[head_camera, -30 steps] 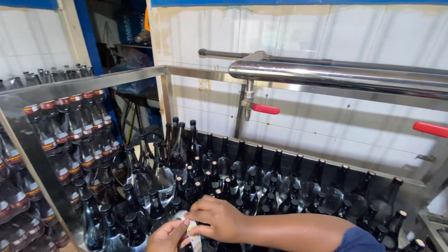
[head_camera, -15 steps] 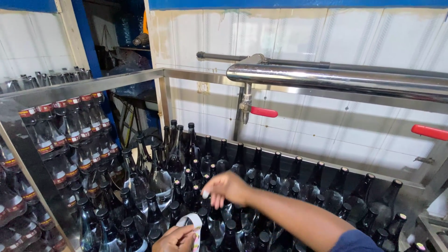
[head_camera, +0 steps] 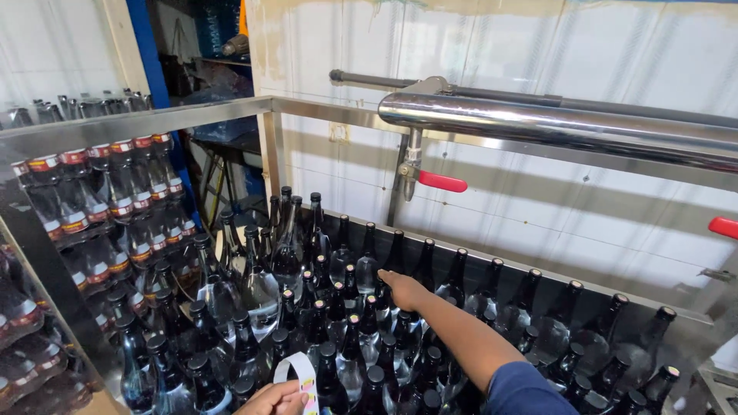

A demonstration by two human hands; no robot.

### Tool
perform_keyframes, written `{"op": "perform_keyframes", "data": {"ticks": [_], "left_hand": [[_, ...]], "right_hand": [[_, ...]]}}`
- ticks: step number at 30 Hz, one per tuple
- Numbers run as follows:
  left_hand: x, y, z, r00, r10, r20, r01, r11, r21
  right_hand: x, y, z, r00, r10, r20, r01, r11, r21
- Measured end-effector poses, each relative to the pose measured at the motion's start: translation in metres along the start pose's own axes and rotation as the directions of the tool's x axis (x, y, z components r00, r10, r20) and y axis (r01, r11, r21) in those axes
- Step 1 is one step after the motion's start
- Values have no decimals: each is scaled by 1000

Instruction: Manually applying small circular labels or seals to the caps of bottles arranged in a crate.

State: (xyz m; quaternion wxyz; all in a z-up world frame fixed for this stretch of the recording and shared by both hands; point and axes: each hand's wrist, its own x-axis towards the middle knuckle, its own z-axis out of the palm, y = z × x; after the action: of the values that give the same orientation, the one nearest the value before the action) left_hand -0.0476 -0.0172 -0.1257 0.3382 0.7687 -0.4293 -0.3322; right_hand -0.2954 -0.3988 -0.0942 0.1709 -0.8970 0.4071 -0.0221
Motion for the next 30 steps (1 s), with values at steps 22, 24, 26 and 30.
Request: {"op": "perform_keyframes", "data": {"ticks": [22,24,26,30], "left_hand": [[-24,6,14,993,1,-120,-17,990,-136],[-46,28,16,971,-62,-232,16,981,-194],[-63,43,14,951,-65,-302,-29,955,-295],[-74,67,2,954,-227,-194,69,800,-595]], "right_hand": [[4,-13,16,995,97,29,-91,982,-162],[4,-22,13,989,140,48,-123,957,-263],[9,-25,15,966,244,87,-209,933,-293],[54,23,36,965,250,78,-240,963,-123]]}}
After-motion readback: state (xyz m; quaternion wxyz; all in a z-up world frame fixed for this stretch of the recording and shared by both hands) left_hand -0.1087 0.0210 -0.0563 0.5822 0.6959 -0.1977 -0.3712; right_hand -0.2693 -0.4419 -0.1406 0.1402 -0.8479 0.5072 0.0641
